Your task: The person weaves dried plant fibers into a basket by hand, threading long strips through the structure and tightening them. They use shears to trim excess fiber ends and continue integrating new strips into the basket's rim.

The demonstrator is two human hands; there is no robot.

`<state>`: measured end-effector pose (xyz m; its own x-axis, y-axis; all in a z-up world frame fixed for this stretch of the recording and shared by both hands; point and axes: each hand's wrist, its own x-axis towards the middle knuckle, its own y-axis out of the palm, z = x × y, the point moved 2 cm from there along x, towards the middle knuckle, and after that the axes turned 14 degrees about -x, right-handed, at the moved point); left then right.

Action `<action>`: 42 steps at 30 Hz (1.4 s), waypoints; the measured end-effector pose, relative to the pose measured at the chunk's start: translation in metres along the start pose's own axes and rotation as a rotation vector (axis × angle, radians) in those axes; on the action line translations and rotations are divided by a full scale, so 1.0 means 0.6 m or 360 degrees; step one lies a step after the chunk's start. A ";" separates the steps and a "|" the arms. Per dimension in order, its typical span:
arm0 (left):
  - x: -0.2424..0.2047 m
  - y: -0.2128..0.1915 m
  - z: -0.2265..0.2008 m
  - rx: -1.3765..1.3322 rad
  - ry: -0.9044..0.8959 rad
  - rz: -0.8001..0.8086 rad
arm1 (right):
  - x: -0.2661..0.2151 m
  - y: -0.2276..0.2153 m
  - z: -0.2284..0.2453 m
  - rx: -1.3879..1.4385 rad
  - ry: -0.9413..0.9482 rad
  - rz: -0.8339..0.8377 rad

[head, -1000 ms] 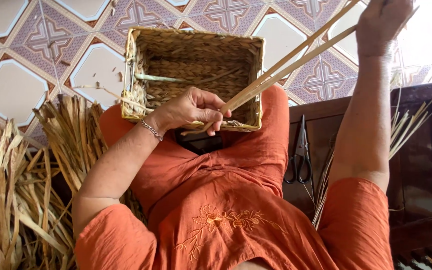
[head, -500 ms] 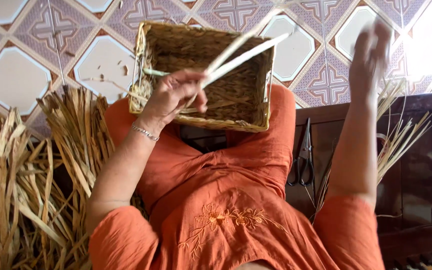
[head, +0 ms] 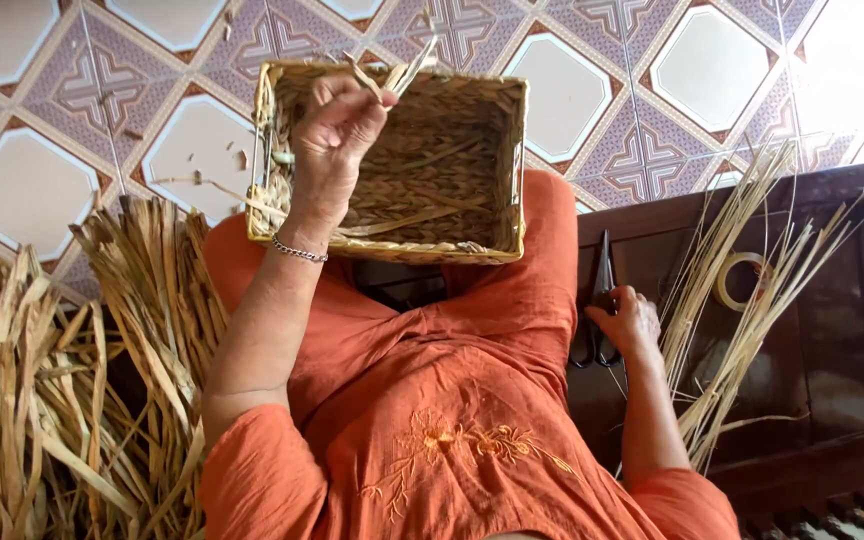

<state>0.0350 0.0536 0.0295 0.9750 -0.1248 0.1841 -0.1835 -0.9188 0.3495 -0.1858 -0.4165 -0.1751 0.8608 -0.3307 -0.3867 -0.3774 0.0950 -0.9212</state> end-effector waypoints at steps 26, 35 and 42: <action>0.034 0.001 0.059 -0.0137 -0.0368 0.0160 | -0.079 0.054 -0.048 0.1787 0.0623 0.0136; 0.044 0.019 0.084 -0.0190 -0.0389 -0.0007 | 0.008 -0.123 0.090 0.2199 -0.0643 -0.0066; 0.040 0.048 0.036 -0.0426 -0.0263 -0.0028 | -0.037 -0.380 0.310 0.1269 -0.1364 -0.0123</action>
<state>0.0556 0.0157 0.0240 0.9815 -0.1889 0.0319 -0.1716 -0.7930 0.5846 -0.0551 -0.2563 0.0354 0.9354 0.3502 0.0491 -0.2551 0.7644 -0.5921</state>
